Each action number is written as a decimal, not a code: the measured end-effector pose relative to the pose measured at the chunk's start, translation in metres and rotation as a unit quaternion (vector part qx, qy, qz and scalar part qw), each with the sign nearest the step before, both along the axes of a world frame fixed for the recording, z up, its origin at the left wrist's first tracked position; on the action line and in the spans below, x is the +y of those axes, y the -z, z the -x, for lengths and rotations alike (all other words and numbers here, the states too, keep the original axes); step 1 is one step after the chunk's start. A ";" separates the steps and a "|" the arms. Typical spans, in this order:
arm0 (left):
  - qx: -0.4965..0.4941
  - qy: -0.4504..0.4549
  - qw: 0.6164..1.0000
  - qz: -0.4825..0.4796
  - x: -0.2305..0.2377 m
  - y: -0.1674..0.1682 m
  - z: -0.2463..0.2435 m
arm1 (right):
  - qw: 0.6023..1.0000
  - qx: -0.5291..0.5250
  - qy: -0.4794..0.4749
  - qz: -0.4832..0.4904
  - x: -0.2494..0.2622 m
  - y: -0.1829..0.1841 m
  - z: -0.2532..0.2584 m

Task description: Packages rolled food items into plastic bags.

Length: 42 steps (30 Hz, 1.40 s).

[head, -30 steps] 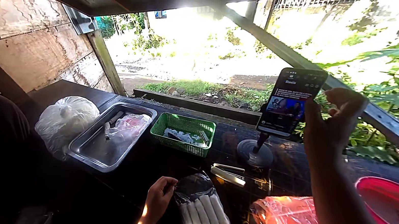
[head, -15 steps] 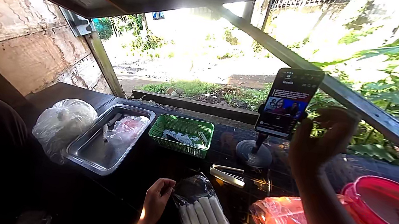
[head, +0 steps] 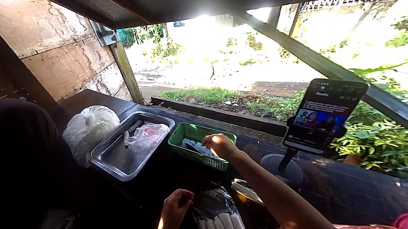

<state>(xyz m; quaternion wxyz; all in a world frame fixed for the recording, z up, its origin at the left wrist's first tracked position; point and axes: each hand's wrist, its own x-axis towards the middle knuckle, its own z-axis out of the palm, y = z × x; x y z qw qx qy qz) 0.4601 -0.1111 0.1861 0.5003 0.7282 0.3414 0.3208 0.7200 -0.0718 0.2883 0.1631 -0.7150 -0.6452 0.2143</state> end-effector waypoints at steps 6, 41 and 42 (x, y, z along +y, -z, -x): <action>-0.029 0.002 0.999 0.015 0.001 0.004 0.000 | 0.970 -0.187 -0.037 0.148 0.042 0.010 0.016; -0.030 -0.008 0.999 0.024 -0.003 0.001 -0.001 | 0.974 0.134 0.126 -0.130 -0.037 -0.004 0.011; -0.027 -0.010 0.999 0.024 -0.003 0.002 -0.001 | 0.967 0.167 0.129 -0.142 -0.045 -0.002 0.014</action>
